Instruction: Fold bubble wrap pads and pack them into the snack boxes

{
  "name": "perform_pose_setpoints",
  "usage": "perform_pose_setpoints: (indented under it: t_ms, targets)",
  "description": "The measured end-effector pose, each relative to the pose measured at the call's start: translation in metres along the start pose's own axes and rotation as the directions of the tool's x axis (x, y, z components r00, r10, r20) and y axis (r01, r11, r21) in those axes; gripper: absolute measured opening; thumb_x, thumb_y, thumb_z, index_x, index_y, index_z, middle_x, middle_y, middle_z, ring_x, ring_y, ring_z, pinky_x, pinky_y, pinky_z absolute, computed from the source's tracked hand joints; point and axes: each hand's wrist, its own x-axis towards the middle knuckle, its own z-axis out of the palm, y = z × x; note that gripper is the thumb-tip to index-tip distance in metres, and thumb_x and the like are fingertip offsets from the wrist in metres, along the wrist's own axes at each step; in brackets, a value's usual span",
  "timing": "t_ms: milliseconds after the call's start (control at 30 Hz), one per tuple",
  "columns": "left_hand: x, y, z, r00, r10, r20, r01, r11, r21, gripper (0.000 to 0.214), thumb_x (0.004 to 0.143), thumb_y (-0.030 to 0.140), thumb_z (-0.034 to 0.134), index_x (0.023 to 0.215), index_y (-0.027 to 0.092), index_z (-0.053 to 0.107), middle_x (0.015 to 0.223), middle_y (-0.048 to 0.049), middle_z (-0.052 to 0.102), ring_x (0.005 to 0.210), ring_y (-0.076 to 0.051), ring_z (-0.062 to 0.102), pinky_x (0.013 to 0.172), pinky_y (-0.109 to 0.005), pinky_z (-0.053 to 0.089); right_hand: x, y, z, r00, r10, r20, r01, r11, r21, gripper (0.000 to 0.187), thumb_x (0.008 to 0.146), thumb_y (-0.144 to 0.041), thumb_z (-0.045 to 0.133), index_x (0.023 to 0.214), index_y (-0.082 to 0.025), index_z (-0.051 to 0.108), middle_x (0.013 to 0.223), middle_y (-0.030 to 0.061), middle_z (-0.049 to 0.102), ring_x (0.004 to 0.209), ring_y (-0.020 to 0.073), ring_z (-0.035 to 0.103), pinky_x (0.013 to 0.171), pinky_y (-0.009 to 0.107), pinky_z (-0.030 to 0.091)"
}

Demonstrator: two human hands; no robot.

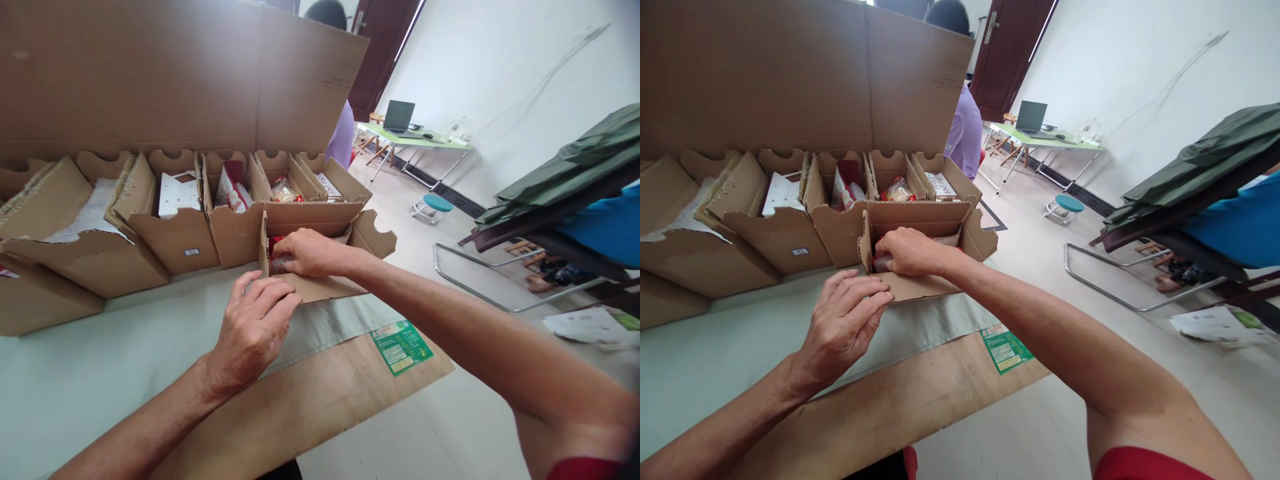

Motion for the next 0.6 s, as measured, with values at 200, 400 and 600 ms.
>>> perform_pose_setpoints:
  t_ms: [200,400,600]
  targets:
    - [0.002,-0.001,0.002,0.999,0.010,-0.035,-0.010,1.000,0.006,0.019,0.094,0.006,0.061,0.109,0.017,0.066,0.105,-0.0075,0.077,0.101,-0.023,0.070,0.102,-0.048,0.046,0.007,0.001,-0.004,0.997,0.014,0.072,-0.020,0.996,0.083,0.016,0.087,-0.011,0.065,0.094,-0.016,0.079,0.092,0.0029,0.079,0.076,0.0157,0.064,0.066,0.025,0.037]
    - [0.001,0.000,0.003,0.999,0.010,-0.032,-0.010,1.000,0.019,0.021,0.093,0.005,0.062,0.109,0.017,0.066,0.107,-0.0081,0.077,0.103,-0.024,0.069,0.102,-0.047,0.046,0.004,0.008,-0.015,0.968,-0.086,0.234,0.070,0.995,0.075,0.023,0.092,-0.014,0.061,0.104,-0.018,0.081,0.097,0.0032,0.080,0.078,0.0165,0.064,0.066,0.026,0.039]
    - [0.006,0.000,0.001,0.999,0.016,-0.044,-0.014,0.999,0.044,0.019,0.094,0.006,0.061,0.108,0.018,0.065,0.104,-0.0072,0.076,0.098,-0.023,0.070,0.101,-0.047,0.047,0.015,0.000,-0.013,0.960,0.047,0.277,-0.029,0.997,-0.071,0.029,0.082,-0.008,0.066,0.101,-0.021,0.083,0.096,0.0039,0.081,0.079,0.0204,0.069,0.061,0.028,0.037]
